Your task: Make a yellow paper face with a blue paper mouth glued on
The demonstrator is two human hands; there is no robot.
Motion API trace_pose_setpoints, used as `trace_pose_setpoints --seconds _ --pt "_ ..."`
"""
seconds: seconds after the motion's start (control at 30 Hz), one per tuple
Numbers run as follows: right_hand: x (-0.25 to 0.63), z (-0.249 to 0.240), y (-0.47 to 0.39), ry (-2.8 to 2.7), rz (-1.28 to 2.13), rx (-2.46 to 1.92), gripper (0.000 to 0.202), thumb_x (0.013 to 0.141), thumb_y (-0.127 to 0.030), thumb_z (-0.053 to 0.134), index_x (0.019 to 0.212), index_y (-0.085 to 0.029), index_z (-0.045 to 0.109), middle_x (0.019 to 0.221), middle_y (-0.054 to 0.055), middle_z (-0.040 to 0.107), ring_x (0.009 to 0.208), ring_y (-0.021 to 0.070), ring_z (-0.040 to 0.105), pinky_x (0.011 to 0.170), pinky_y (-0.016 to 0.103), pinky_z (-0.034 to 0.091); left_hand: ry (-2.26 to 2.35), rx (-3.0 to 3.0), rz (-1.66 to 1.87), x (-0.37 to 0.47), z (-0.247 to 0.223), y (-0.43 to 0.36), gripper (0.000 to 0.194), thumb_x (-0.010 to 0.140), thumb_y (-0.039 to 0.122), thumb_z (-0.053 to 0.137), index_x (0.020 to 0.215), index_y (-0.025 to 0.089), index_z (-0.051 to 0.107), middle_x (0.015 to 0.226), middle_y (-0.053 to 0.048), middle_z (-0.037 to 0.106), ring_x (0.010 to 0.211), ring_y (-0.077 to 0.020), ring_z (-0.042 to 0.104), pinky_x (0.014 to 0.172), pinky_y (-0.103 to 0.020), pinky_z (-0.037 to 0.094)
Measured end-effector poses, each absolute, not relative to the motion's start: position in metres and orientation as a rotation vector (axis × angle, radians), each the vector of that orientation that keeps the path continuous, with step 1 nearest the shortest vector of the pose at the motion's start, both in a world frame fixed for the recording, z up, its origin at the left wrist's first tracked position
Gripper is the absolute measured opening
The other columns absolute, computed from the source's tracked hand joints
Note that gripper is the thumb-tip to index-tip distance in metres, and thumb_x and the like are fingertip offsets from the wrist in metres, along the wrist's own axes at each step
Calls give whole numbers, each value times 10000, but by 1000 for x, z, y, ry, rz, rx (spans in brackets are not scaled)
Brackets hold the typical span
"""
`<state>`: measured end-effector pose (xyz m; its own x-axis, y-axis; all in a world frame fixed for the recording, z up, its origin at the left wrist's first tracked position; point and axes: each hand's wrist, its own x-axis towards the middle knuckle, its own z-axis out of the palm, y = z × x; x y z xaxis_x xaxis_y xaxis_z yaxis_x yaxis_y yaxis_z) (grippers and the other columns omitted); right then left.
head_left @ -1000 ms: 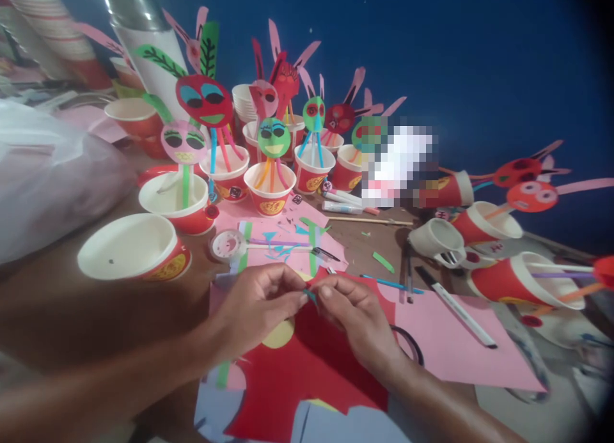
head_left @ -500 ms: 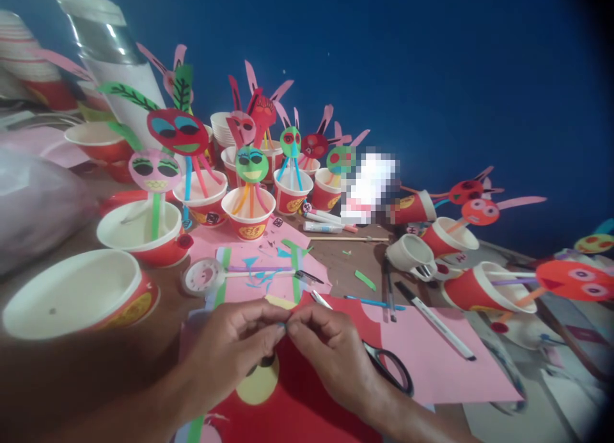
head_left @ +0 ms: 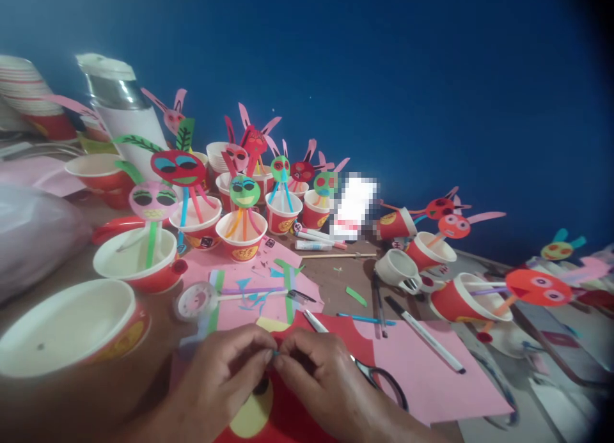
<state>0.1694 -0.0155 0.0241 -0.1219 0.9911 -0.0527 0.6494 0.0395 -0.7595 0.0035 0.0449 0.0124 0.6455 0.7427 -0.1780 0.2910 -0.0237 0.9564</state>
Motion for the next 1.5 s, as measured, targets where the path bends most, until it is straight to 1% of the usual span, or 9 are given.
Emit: trace_pose_setpoints --seconds 0.1,0.27,0.53,0.8,0.87,0.97,1.2,1.27,1.5 --pt "190 40 0 -2095 746 -1560 200 880 -295 517 768 -206 657 693 -30 659 639 89 592 587 173 390 893 1526 445 3 9 46 190 806 347 513 759 179 587 611 14 540 510 -97 487 436 -161 367" --pt "238 49 52 -2152 -38 -1950 231 928 -264 441 934 -235 670 918 21 674 899 159 595 779 244 405 944 1441 497 1 6 49 176 798 354 521 792 189 580 658 18 530 561 -105 502 491 -178 403" --pt "254 18 106 -2169 -250 -2080 148 840 -233 567 940 -186 665 1012 127 604 981 270 520 676 300 422 914 1417 576 0 10 55 132 765 292 542 783 172 595 657 9 564 574 -103 481 535 -191 411" --pt "246 45 71 -2075 -29 -1998 248 945 -316 394 1084 -172 540 956 71 661 862 184 599 709 271 444 909 1197 622 2 10 58 118 737 279 584 774 170 610 604 29 548 488 -74 436 469 -178 359" --pt "233 54 49 -2007 416 -1831 305 982 -340 261 1120 -209 500 851 6 672 732 124 611 639 216 447 896 1126 665 2 12 61 118 730 278 603 769 168 620 753 -8 620 497 -66 454 475 -184 376" --pt "214 56 23 -1882 744 -1725 263 940 -390 381 1088 -234 531 725 -27 632 640 129 579 610 235 422 814 1083 690 2 16 62 114 734 282 632 756 170 628 998 -44 632 554 -61 487 530 -193 415" --pt "202 54 11 -1984 805 -1541 213 795 -258 634 1005 -296 626 851 -43 629 760 124 561 695 225 386 644 1176 533 -2 15 58 114 718 271 662 736 159 662 1093 -48 551 649 -71 507 575 -186 419" --pt "203 55 10 -1869 889 -1541 225 768 -281 669 986 -278 612 802 -55 620 725 116 548 672 215 386 581 1283 445 -2 16 56 96 742 252 634 751 163 671 952 -37 562 649 -80 496 546 -174 402" --pt "198 47 8 -1574 1301 -1221 239 895 -395 493 927 -185 602 827 -8 619 766 114 565 711 211 426 545 1622 355 2 27 45 136 765 178 563 742 202 695 878 -24 569 853 -159 544 736 -242 448"
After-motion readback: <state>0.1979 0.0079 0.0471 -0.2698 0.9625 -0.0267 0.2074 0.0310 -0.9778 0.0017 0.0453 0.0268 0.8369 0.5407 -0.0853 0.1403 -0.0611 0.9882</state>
